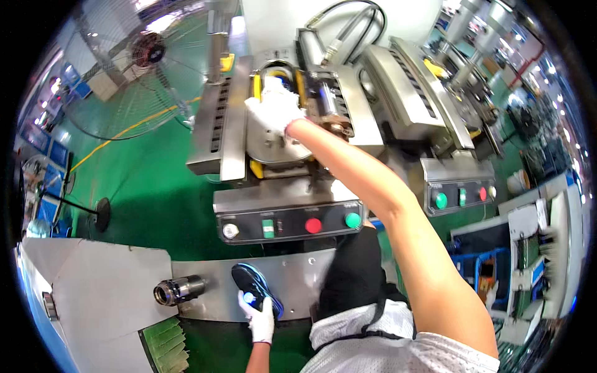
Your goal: The person, wearing white gloves, repeatedly places blue shoe components into a lasting machine, operates the machine via its buttons, and then transfers the processed components to a nearby conveyor belt.
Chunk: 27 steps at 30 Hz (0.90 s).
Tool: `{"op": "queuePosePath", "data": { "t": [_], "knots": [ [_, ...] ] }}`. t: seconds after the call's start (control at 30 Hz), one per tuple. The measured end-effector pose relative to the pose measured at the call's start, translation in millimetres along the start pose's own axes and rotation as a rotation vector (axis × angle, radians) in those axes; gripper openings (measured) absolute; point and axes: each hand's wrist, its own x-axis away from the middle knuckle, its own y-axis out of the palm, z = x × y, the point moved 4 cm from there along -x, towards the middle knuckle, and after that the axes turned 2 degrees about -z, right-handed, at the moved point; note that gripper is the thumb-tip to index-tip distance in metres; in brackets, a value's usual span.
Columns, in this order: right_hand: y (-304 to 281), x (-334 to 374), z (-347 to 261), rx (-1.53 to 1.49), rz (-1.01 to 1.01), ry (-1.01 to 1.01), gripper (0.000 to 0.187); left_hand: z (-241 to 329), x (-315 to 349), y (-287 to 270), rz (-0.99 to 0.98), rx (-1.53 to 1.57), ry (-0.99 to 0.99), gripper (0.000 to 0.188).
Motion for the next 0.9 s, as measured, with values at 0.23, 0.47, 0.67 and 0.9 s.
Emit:
{"op": "queuePosePath", "data": {
  "t": [0.23,0.47,0.67,0.9],
  "knots": [
    [-23,297,93,0.220,0.068,-0.405,0.087,44,-12,-15,-0.183,-0.519,0.736,0.058],
    [17,333,147,0.260,-0.166,-0.279,0.094,103,-28,-7,-0.318,-0.486,1.059,0.010],
    [-22,465,170,-0.283,-0.413,-0.278,0.116,226,65,85,-0.385,-0.274,0.977,0.017],
    [-95,570,220,-0.350,0.250,0.139,0.095,303,188,242,-0.911,-0.174,1.352,0.027]
  ]
}}
